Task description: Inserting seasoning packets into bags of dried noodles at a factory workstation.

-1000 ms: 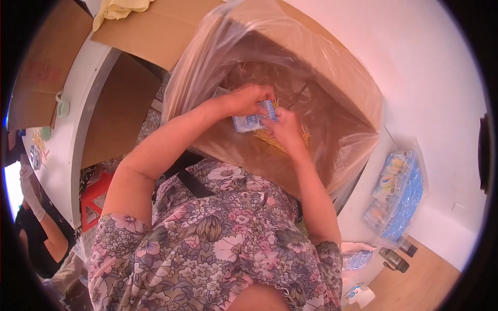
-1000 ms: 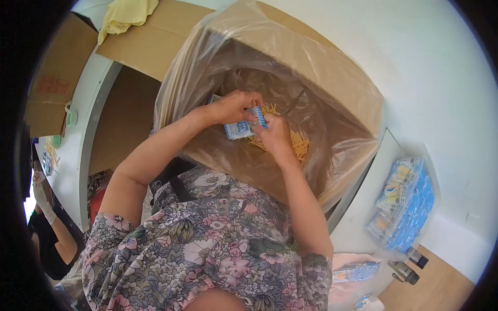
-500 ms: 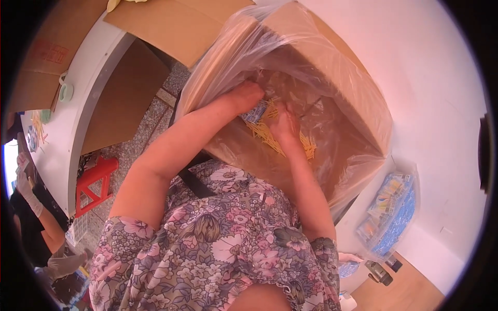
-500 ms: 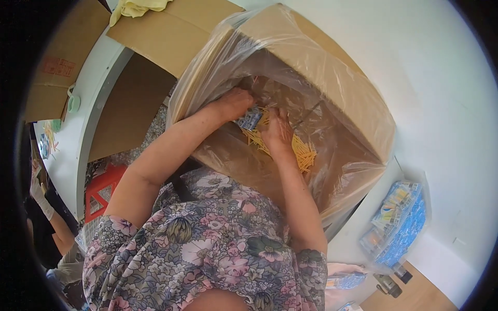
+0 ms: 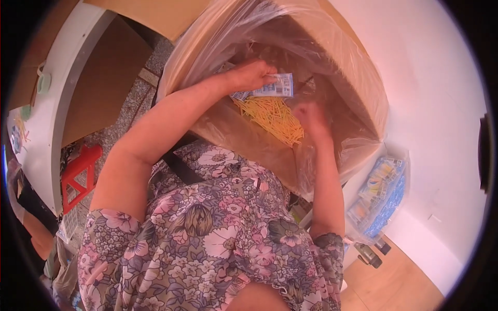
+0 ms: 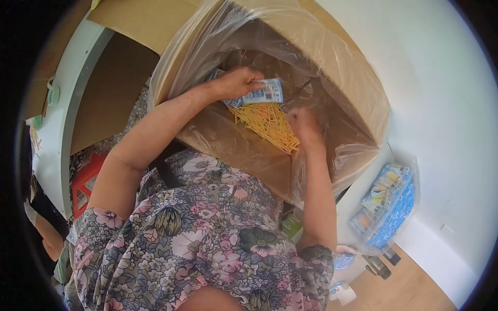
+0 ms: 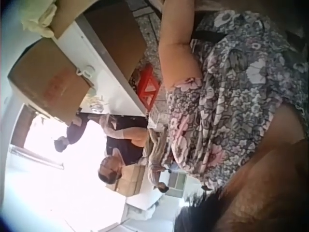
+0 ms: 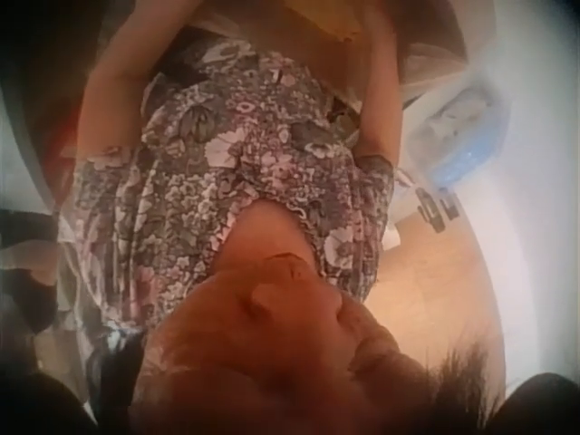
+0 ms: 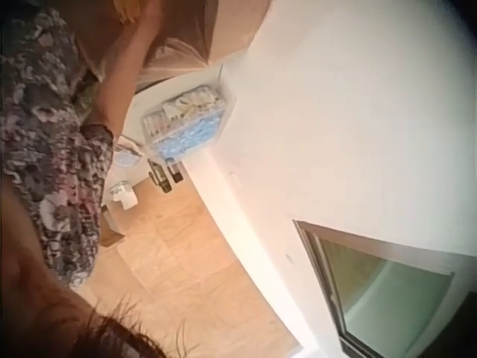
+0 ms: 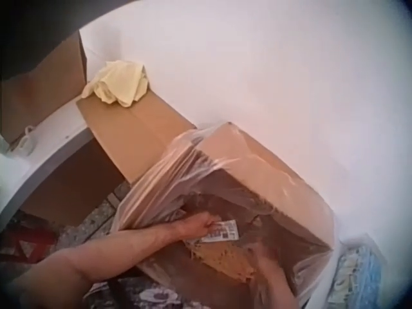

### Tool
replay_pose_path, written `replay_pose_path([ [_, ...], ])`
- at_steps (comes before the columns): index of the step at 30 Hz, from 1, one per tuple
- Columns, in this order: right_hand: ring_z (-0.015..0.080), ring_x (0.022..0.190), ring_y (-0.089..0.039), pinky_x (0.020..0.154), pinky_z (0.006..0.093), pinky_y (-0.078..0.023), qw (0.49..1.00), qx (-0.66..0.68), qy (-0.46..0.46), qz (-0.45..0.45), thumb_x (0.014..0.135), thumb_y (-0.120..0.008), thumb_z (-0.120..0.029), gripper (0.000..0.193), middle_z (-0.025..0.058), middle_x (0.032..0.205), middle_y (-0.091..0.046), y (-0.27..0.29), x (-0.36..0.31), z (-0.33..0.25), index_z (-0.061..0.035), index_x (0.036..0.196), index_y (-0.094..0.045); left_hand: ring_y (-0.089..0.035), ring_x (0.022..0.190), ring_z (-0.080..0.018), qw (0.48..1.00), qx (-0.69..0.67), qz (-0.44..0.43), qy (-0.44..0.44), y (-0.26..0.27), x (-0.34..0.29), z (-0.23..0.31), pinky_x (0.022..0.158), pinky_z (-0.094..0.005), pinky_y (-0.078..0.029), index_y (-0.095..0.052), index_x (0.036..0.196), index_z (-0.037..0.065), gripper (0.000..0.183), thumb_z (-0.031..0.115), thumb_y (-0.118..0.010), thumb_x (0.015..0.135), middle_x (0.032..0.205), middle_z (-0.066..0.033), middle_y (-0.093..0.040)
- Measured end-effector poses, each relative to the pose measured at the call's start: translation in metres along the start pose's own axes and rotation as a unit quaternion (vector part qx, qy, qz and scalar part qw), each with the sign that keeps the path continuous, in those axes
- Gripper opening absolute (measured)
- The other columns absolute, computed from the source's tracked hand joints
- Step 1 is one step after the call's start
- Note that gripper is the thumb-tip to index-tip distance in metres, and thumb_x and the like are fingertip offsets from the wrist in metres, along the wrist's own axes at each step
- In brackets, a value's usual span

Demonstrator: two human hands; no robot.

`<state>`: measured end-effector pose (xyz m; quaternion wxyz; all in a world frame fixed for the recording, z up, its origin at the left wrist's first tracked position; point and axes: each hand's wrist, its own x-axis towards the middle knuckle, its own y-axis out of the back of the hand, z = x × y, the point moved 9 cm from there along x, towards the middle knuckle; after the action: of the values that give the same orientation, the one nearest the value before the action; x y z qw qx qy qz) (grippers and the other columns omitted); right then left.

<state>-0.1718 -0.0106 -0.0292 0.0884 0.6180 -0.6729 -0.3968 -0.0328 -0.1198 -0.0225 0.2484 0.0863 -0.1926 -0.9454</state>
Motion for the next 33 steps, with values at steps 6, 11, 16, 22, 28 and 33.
replay_pose_path([
  [6,0.0334,0.081,-0.063,0.071,0.0406,-0.050,0.911,-0.407,-0.058,-0.042,0.077,-0.048,-0.007,0.020,0.0205,0.083,-0.063,-0.040,-0.022,0.057,0.0017,0.081,-0.066,-0.054,0.064,-0.0242,1.000,0.003,0.027,-0.009,0.001,0.000,0.005,0.064,-0.0353,-0.043,-0.057,0.083,0.000,0.018,0.019,-0.055,0.085,0.071,-0.0164,-0.058],
  [11,0.0330,0.078,-0.064,0.070,0.0420,-0.051,0.926,-0.372,-0.064,0.022,0.080,-0.044,-0.007,0.023,0.0215,0.085,-0.063,-0.041,-0.013,0.040,-0.0009,0.087,-0.065,-0.054,0.065,-0.0284,0.998,0.011,0.050,-0.023,0.004,-0.005,0.008,0.064,-0.0368,-0.043,-0.057,0.082,0.001,0.016,0.017,-0.056,0.084,0.072,-0.0174,-0.058],
  [16,0.0283,0.092,-0.060,0.075,0.0394,-0.049,0.870,-0.487,-0.073,-0.012,0.082,-0.045,-0.012,0.027,0.0161,0.102,-0.061,-0.063,-0.020,0.073,-0.0039,0.102,-0.061,-0.055,0.067,-0.0329,0.998,0.002,0.057,-0.033,0.008,-0.002,0.012,0.064,-0.0386,-0.043,-0.056,0.081,0.000,0.016,0.016,-0.056,0.083,0.073,-0.0184,-0.058],
  [22,0.0280,0.112,-0.047,0.092,0.0454,-0.035,0.856,-0.516,-0.030,0.009,0.084,-0.042,-0.017,0.031,0.0136,0.117,-0.053,-0.063,-0.019,0.076,-0.0057,0.110,-0.056,-0.056,0.072,-0.0350,0.997,0.033,0.046,-0.047,0.006,-0.001,0.014,0.066,-0.0397,-0.043,-0.057,0.082,0.000,0.016,0.015,-0.057,0.082,0.077,-0.0195,-0.058],
  [28,0.0293,0.116,-0.044,0.095,0.0516,-0.026,0.835,-0.537,-0.098,-0.068,0.083,-0.042,-0.018,0.037,0.0143,0.120,-0.053,-0.061,-0.018,0.094,-0.0061,0.117,-0.052,-0.057,0.074,-0.0338,0.998,0.032,0.043,-0.038,0.006,-0.001,0.012,0.066,-0.0388,-0.043,-0.057,0.084,0.000,0.016,0.016,-0.057,0.082,0.078,-0.0191,-0.059],
  [33,0.0285,0.115,-0.046,0.096,0.0480,-0.026,0.870,-0.487,-0.075,-0.022,0.082,-0.042,-0.017,0.031,0.0156,0.114,-0.058,-0.032,-0.022,0.047,-0.0074,0.105,-0.061,-0.058,0.073,-0.0338,0.998,0.034,0.042,-0.014,0.010,-0.002,0.009,0.068,-0.0387,-0.044,-0.059,0.084,0.001,0.015,0.016,-0.058,0.082,0.076,-0.0185,-0.060],
])
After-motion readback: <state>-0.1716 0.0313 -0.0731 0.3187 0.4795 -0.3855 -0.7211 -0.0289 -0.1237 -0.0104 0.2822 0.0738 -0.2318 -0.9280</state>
